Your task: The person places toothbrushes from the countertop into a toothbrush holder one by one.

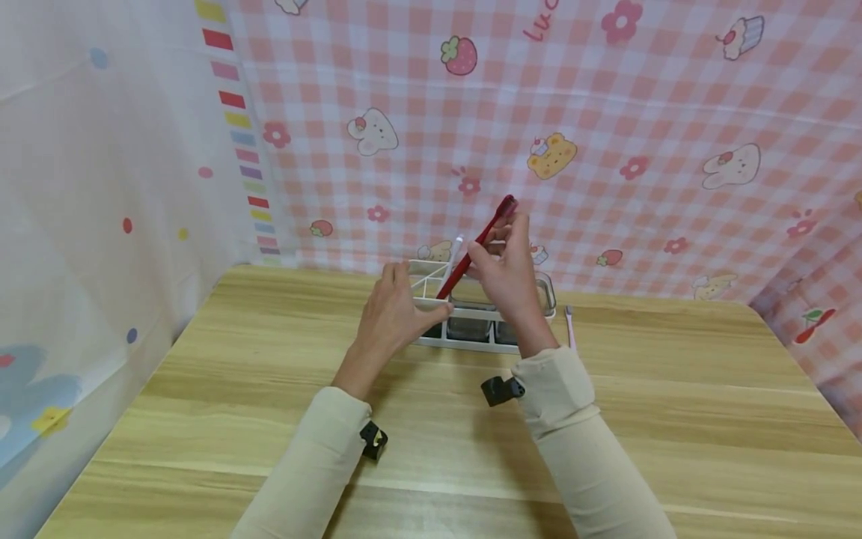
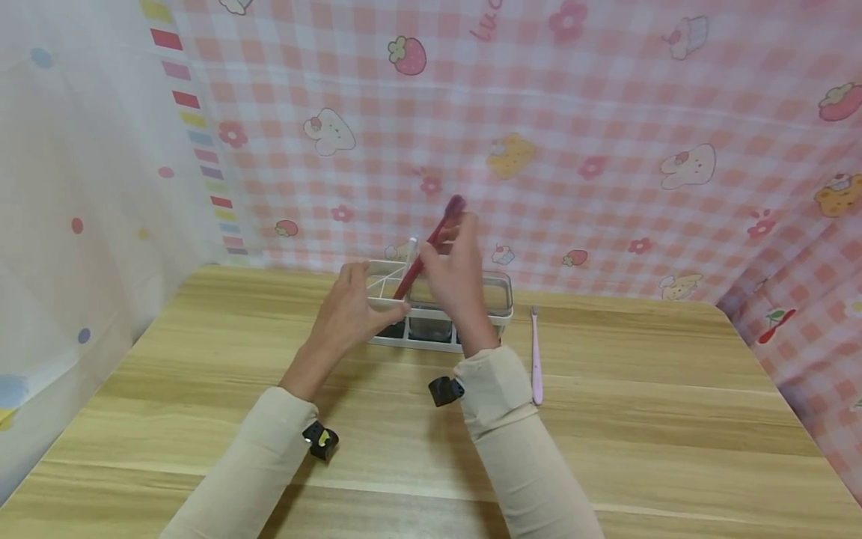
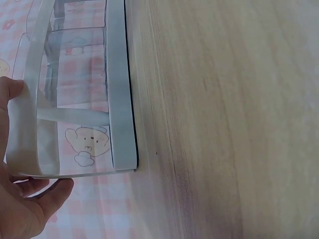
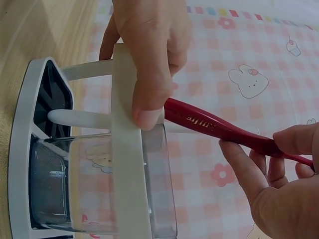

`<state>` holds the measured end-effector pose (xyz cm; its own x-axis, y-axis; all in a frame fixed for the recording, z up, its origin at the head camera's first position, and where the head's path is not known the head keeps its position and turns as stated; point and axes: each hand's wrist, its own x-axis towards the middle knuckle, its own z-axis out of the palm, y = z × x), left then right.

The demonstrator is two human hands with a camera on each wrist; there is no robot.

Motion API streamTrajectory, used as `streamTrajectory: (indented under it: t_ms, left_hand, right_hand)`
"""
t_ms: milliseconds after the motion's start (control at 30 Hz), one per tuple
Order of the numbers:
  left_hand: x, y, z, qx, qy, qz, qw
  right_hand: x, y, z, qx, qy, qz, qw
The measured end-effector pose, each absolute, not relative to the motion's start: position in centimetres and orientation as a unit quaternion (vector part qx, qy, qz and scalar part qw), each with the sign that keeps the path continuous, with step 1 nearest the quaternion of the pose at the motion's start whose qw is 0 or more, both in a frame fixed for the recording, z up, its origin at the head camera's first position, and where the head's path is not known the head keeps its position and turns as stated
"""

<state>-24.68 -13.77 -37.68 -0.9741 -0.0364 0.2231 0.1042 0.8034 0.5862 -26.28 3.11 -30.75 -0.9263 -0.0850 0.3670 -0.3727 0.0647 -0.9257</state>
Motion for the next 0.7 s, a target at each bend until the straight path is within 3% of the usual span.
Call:
streamTrajectory:
  t_ms: [700]
  left_hand:
    - [-24.78,-13.76,-37.91,-0.027,-0.939,-0.318,0.128]
  right_hand:
    - [-25.91,2.29,-31.62,0.216,-0.741,0.623,0.128]
